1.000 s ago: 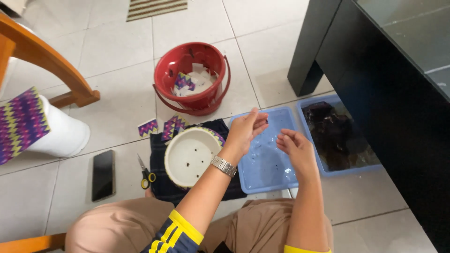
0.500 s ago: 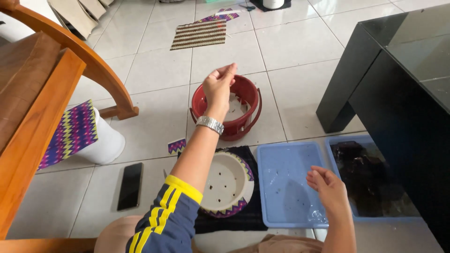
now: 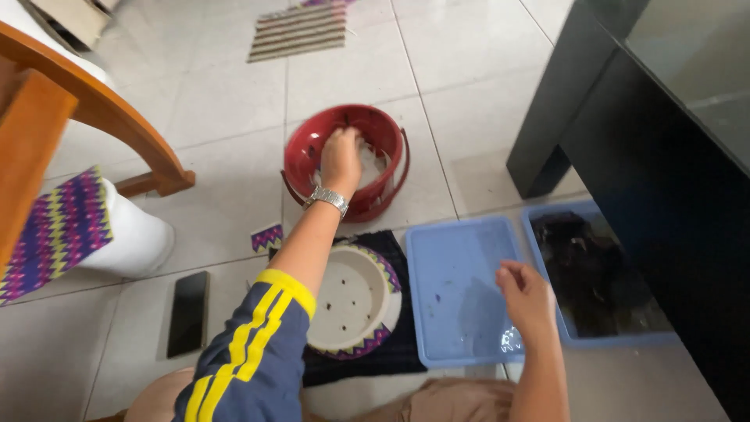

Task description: Cutting small patterned decorative pieces and applying them to the rim of a white bowl after dipping them in liquid.

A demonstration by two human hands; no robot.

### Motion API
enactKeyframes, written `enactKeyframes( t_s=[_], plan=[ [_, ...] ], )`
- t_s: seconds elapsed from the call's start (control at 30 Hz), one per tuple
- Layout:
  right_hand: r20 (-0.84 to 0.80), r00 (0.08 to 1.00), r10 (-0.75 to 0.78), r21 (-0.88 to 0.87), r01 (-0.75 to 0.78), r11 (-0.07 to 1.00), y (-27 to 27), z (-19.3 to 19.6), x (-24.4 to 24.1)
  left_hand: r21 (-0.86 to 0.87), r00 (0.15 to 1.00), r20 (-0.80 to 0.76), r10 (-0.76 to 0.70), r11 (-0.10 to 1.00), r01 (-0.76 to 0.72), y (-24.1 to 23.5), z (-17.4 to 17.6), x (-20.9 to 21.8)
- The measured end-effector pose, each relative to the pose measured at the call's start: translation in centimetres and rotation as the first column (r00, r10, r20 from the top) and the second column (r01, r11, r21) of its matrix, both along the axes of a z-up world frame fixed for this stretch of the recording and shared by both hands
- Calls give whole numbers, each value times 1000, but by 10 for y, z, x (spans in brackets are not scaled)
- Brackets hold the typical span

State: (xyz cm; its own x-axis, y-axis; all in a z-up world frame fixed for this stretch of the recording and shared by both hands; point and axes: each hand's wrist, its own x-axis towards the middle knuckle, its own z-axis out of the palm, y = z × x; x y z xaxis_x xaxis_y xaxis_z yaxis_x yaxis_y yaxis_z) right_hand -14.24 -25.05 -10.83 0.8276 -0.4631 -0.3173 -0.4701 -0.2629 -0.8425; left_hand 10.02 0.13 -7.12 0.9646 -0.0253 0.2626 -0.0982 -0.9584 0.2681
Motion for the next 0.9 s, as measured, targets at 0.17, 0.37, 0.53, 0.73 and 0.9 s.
enactKeyframes(
  t_s=[0.17,0.37,0.53,0.73,0.9],
  plan=[
    [80,997,-20,-110,29,993,-11,-21,-7,91,840,502,-208,978,188,-85,-45,-79],
    [50,996,74,-175,-64,983,-12,-50,-4,134,831,91,-549,833,536,-150,-137,-207],
    [-120,964,238,-285,-263,922,-19,-93,-1,-33,914,-216,-343,938,344,-159,-165,-248],
    [-265,931,252,-104,-287,952,9,-87,2,382,915,-293,-276,844,377,-150,-132,-268],
    [-363,896,255,-97,-309,946,15,-79,-1,649,879,-360,-313,593,477,-148,-85,-295]
  ],
)
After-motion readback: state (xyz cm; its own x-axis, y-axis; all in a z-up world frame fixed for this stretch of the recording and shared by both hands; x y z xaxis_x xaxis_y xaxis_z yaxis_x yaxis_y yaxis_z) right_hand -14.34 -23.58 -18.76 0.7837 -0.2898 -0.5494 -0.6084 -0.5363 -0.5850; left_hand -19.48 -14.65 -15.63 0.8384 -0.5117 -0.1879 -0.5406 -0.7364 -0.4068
